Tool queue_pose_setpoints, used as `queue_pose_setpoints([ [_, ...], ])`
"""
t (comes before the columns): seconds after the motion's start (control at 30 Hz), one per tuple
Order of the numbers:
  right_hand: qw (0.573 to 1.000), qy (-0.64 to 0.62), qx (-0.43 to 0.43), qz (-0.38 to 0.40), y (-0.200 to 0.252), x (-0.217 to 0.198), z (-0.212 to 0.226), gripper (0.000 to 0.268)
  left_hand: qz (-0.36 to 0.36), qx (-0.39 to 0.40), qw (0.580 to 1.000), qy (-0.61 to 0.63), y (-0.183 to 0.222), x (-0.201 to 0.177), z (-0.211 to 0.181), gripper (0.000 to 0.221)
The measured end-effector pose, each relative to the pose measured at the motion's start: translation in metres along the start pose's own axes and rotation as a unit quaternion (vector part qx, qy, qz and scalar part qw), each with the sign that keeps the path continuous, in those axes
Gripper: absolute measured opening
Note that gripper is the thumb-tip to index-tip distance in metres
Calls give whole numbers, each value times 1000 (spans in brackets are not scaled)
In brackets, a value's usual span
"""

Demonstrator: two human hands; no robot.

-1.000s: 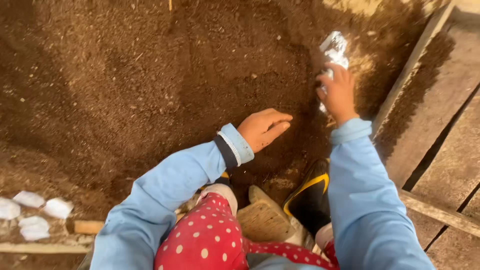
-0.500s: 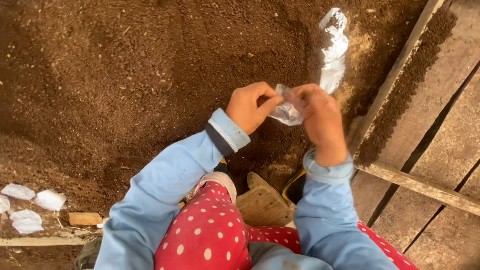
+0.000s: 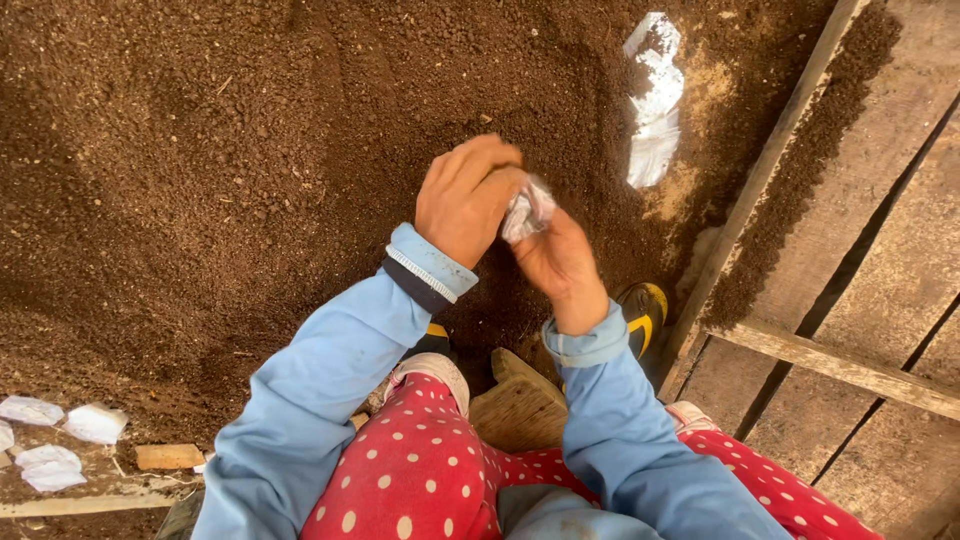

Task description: The person mixes and levels a dark brown soil-like medium by hand on a wooden surface, then opens small plastic packets and pours the contents onto the medium.

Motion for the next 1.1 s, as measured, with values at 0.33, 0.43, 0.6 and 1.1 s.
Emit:
queue_pose_setpoints([
  [0.33,843,495,-209,24,3,24,32,8,213,-286,860,365,16,-21,-7,6],
  [0.43,899,417,-120,61,11,27,24,20,200,-298,876,321,6,-28,-9,9],
  [0.6,978,204,-45,-4,-6,-14,-22,20,53,-99,994,-5,13,-12,-2,6],
  [1.1,788,569,-189,142,15,13,21,17,253,-508,585,580,14,-27,-4,12],
])
Point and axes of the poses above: each hand's wrist, its own y-axis away from the middle knuckle, its own x-axis out of the palm, z = x × y, the point moved 1 cm from there along -y, towards the middle knuckle, and after that the axes turned 7 degrees about -z, right-handed, at the moved point
